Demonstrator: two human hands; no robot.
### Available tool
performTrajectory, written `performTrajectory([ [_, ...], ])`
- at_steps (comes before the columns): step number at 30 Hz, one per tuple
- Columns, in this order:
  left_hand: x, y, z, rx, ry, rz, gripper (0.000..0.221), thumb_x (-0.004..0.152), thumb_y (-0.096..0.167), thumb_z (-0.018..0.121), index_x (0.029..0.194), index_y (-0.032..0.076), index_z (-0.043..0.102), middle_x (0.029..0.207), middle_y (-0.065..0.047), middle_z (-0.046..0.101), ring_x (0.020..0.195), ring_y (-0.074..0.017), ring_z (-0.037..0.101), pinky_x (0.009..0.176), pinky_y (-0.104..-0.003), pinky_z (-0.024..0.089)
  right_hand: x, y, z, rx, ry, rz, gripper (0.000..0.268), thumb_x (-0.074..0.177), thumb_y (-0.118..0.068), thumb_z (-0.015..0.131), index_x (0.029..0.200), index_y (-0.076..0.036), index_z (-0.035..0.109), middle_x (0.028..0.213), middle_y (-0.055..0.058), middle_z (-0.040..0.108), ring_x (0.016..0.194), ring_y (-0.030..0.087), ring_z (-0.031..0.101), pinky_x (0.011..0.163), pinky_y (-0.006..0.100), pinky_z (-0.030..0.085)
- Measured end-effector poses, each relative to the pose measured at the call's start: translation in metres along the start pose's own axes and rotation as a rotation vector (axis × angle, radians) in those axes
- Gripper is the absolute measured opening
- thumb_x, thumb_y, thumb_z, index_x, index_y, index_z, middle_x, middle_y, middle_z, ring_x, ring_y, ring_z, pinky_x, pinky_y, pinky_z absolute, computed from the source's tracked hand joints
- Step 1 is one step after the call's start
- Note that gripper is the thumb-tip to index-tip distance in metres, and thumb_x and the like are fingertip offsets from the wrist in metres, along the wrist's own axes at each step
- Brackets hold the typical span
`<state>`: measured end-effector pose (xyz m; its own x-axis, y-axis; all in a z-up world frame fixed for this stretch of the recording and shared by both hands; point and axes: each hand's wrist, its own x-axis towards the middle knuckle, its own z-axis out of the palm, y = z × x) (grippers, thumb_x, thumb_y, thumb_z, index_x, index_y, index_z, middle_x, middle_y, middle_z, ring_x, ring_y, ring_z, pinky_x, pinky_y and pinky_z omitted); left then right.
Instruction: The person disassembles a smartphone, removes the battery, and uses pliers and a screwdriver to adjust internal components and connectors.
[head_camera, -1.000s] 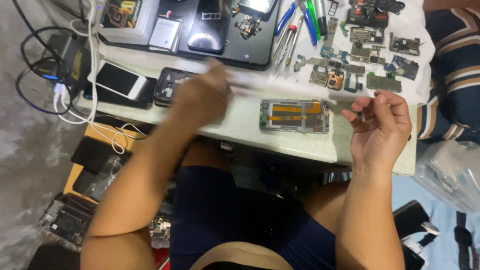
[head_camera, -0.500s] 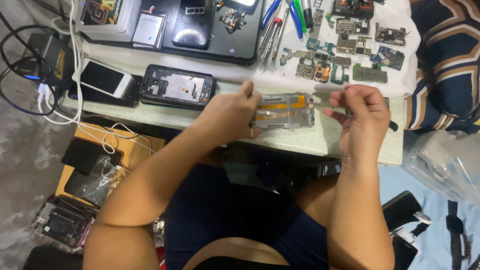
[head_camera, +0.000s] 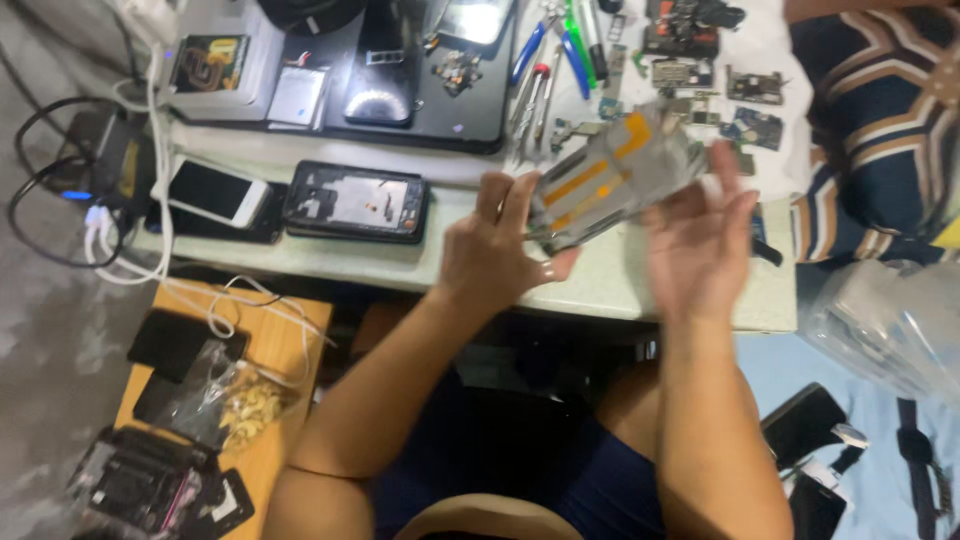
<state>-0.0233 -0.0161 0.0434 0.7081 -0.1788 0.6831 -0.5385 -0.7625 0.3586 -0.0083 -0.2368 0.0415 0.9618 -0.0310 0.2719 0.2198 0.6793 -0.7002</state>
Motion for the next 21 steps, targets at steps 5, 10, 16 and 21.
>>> performTrajectory([
  [5,0.01,0.039,0.032,-0.167,0.026,-0.063,0.093,0.073,0.052,0.088,0.14,0.0,0.049,0.121,-0.018,0.056,0.095,-0.0371,0.07,0.074,-0.041,0.059,-0.005,0.02,0.013,0.357,0.033,0.258,0.098,0.091,-0.077,0.034,0.158,-0.005,0.032,0.151,0.025,0.054,0.139,0.041,0.051,0.119,0.055,0.04],
  [10,0.012,0.02,0.036,-0.197,-0.117,0.132,0.073,0.08,0.042,0.086,0.134,0.001,0.059,0.11,-0.011,0.062,0.083,-0.0305,0.07,0.065,-0.039,0.056,0.001,0.009,-0.012,0.137,-0.11,0.26,0.106,0.101,-0.081,0.035,0.155,0.01,0.036,0.146,0.032,0.053,0.133,0.042,0.057,0.112,0.057,0.048],
  [16,0.034,-0.017,0.035,-0.228,0.134,0.314,0.035,0.089,0.021,0.084,0.119,0.007,0.071,0.098,-0.005,0.061,0.071,-0.021,0.066,0.06,-0.037,0.053,0.006,0.018,-0.017,0.208,-0.012,0.467,0.092,0.096,-0.073,0.035,0.155,-0.003,0.043,0.141,0.028,0.057,0.124,0.042,0.063,0.1,0.07,0.053],
  [21,0.031,-0.019,0.04,-0.363,0.227,0.136,0.033,0.095,0.007,0.078,0.126,0.011,0.069,0.108,-0.005,0.059,0.079,-0.0202,0.069,0.065,-0.032,0.057,0.01,0.029,-0.004,0.056,-0.036,0.59,0.075,0.099,-0.065,0.039,0.154,-0.014,0.039,0.144,0.016,0.055,0.121,0.045,0.06,0.083,0.079,0.051],
])
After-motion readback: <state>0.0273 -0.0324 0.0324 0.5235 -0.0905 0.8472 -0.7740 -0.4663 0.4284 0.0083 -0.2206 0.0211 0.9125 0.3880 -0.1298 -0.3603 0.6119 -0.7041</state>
